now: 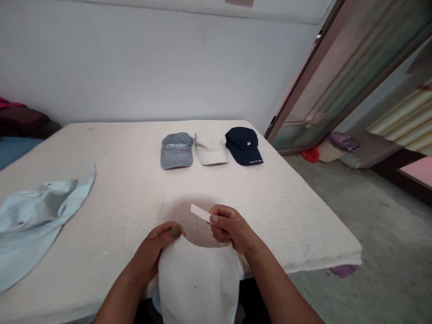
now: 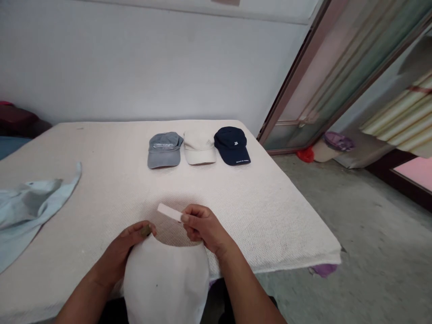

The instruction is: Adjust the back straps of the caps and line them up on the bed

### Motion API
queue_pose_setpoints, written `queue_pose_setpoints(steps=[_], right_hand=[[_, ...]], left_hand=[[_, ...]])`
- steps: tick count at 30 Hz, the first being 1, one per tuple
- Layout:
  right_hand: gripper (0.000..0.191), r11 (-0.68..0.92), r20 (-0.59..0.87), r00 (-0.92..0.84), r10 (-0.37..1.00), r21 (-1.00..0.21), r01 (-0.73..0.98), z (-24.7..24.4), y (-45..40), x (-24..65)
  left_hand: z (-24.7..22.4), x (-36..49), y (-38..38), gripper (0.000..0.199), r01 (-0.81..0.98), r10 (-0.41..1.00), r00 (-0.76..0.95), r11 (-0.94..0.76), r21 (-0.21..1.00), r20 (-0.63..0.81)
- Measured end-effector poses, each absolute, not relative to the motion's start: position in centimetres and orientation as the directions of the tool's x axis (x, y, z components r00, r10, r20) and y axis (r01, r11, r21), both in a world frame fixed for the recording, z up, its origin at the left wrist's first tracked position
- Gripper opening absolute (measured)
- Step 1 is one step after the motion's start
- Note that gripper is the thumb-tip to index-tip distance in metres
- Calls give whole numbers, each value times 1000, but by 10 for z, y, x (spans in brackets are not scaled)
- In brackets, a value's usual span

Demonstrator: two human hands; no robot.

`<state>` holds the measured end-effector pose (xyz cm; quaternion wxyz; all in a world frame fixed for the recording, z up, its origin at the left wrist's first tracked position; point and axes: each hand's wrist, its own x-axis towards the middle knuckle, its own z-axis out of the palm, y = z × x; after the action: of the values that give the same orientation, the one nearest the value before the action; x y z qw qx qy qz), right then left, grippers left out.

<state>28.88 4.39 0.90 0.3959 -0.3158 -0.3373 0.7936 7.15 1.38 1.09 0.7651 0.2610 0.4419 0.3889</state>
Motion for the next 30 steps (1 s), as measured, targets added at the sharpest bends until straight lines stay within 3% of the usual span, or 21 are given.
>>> queue_pose_setpoints(steps=[15, 30], right_hand=[[16, -512, -284, -590, 756, -819, -261, 4, 42, 286], [15, -365, -248, -633, 733, -929, -59, 3, 41, 288]], left_hand=[[4, 70, 10, 14, -373, 808, 305, 589, 717, -504], [5, 74, 8, 16, -293, 755, 384, 646, 705, -531]])
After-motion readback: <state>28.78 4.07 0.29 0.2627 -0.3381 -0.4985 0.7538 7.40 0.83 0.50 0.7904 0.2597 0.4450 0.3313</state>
